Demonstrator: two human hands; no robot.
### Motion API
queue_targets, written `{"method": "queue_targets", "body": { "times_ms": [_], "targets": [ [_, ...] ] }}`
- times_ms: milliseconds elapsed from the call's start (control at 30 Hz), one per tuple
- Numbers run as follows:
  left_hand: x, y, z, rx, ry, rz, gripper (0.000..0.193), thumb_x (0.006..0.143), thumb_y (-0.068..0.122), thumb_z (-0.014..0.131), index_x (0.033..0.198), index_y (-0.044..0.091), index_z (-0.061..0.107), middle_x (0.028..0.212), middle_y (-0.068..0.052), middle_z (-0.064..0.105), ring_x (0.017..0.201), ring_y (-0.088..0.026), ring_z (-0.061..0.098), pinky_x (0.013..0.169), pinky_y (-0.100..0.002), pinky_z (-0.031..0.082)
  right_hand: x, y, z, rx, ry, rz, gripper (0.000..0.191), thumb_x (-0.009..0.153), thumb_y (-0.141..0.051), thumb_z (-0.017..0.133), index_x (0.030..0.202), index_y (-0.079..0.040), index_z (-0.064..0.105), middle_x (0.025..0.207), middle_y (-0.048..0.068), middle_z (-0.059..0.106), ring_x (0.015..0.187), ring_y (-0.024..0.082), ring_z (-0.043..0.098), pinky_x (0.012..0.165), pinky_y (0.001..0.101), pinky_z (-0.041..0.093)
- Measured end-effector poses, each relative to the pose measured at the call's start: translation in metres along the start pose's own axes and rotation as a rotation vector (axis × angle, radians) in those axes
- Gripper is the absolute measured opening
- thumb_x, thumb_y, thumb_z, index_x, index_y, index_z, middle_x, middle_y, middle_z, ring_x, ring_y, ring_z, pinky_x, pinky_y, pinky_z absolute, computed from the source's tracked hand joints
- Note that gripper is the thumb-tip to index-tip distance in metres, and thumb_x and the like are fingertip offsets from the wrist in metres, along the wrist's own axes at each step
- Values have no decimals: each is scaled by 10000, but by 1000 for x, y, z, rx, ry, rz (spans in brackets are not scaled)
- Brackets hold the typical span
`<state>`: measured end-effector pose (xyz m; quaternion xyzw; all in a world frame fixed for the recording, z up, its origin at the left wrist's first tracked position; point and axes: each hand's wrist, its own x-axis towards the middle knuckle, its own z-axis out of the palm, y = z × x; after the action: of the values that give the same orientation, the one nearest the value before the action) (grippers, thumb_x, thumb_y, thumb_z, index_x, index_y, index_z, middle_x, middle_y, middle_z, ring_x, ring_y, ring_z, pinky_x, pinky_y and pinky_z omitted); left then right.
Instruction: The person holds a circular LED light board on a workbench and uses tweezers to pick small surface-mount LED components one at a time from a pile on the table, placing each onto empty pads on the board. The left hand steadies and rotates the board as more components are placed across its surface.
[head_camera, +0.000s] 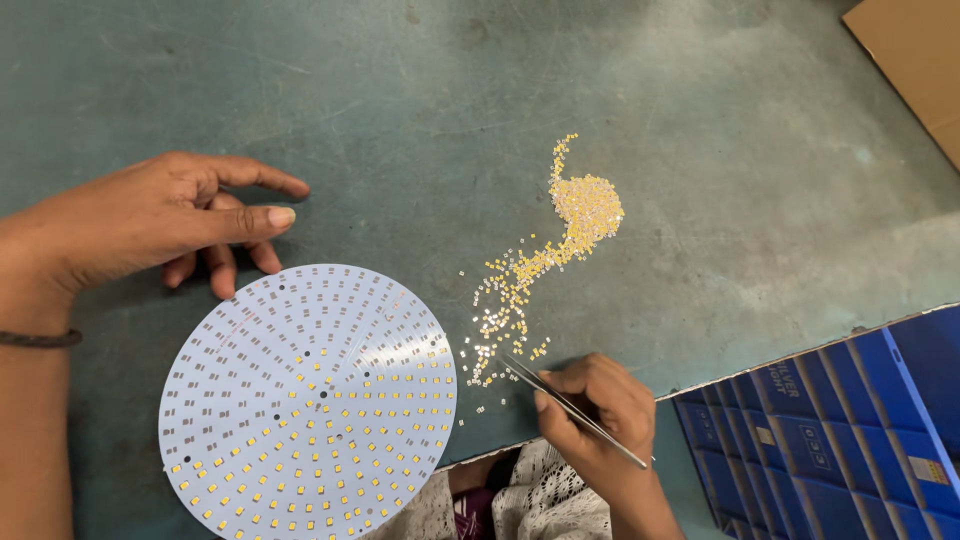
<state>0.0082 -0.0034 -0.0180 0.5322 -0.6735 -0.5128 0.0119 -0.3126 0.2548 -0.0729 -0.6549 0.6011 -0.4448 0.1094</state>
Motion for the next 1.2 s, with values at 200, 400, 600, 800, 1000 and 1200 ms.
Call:
{"method": "queue_targets", "body": {
  "times_ms": [200,400,600,800,1000,1200],
  "targets": [
    [-3,3,1,11,17,-10,663,852,506,721,1398,135,659,851,-145,803,485,-204,683,396,-322,415,5,-6,4,-33,-22,-7,186,743,-80,811,792,-8,647,798,69,721,694,187,697,623,286,523],
    [-4,4,2,27,17,1,649,853,506,720,1393,150,663,863,-140,801,509,-210,712,395,-322,417,6,-4,-3,-9,-103,-10,175,720,-84,822,773,-21,668,785,61,745,660,181,679,604,286,498],
    [-6,8,2,40,18,-9,639,856,500,718,1387,150,662,877,-141,802,522,-213,721,406,-328,423,8,-3,-2,4,-95,-12,174,747,-74,816,829,2,683,814,73,738,695,180,691,620,282,507],
    [-5,13,0,43,-17,20,637,860,496,704,1401,167,641,900,-122,809,531,-203,713,416,-324,440,7,-7,-2,20,-85,-17,128,757,-38,791,814,3,683,786,71,722,668,182,660,609,301,487],
    [-9,17,-1,12,-45,71,647,854,525,684,1389,165,628,894,-103,841,529,-167,708,414,-296,435,-4,-25,13,145,-198,-152,174,713,-54,810,754,-29,643,713,61,668,631,187,636,573,304,479],
    [-16,26,1,10,-22,59,634,836,532,681,1344,155,643,872,-124,816,511,-167,693,410,-287,415,1,-32,21,195,-291,-255,173,710,-52,825,808,-26,686,708,38,675,604,191,636,544,307,462]
  ]
}}
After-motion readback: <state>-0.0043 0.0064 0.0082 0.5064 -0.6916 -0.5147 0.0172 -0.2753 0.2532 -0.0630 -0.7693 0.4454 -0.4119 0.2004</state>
